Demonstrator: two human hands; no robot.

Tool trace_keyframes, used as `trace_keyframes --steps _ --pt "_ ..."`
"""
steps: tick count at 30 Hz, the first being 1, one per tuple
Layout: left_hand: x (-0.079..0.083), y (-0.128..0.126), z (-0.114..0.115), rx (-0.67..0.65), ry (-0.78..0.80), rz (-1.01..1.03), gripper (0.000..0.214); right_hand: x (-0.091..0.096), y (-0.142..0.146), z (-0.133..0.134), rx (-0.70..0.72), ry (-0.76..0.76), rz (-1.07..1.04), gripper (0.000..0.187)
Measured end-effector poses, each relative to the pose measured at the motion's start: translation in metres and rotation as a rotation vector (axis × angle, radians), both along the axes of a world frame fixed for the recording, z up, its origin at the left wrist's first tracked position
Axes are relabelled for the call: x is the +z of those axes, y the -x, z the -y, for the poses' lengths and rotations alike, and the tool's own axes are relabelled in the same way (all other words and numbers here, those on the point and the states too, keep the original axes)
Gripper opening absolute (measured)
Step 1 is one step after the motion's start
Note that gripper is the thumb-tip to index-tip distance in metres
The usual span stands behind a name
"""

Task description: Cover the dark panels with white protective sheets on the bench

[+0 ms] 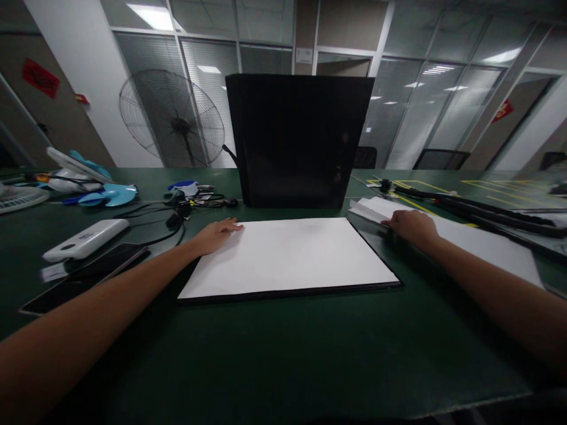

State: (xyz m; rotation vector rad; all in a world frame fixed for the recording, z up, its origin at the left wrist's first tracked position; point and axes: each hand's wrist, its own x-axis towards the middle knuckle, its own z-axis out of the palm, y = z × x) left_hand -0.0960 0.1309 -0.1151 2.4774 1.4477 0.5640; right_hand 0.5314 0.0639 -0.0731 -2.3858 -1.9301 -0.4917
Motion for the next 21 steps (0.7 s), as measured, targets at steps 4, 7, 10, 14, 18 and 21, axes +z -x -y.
trace_keyframes --steps 4,7,10,14,18,21 --pt "0.001 0.001 0.0 0.002 0.003 0.004 0.055 0.012 0.029 0.012 0.024 -0.021 0.05 0.053" --pt "0.004 0.001 0.004 -0.003 -0.007 -0.003 0.056 0.018 0.07 0.028 0.137 0.02 0.12 0.045" --pt "0.005 0.0 0.006 0.015 -0.003 -0.013 0.056 0.019 0.119 0.05 0.331 0.069 0.151 0.04" --pt "0.004 -0.001 0.007 0.04 -0.005 0.0 0.056 0.018 0.169 0.084 0.641 0.165 0.027 0.042" --pt "0.007 -0.004 0.011 0.054 -0.009 -0.004 0.055 0.022 0.187 0.11 0.819 0.218 -0.199 0.051" --pt "0.011 -0.007 0.014 0.047 -0.017 -0.017 0.058 0.026 0.186 0.115 0.874 0.265 -0.369 0.059"
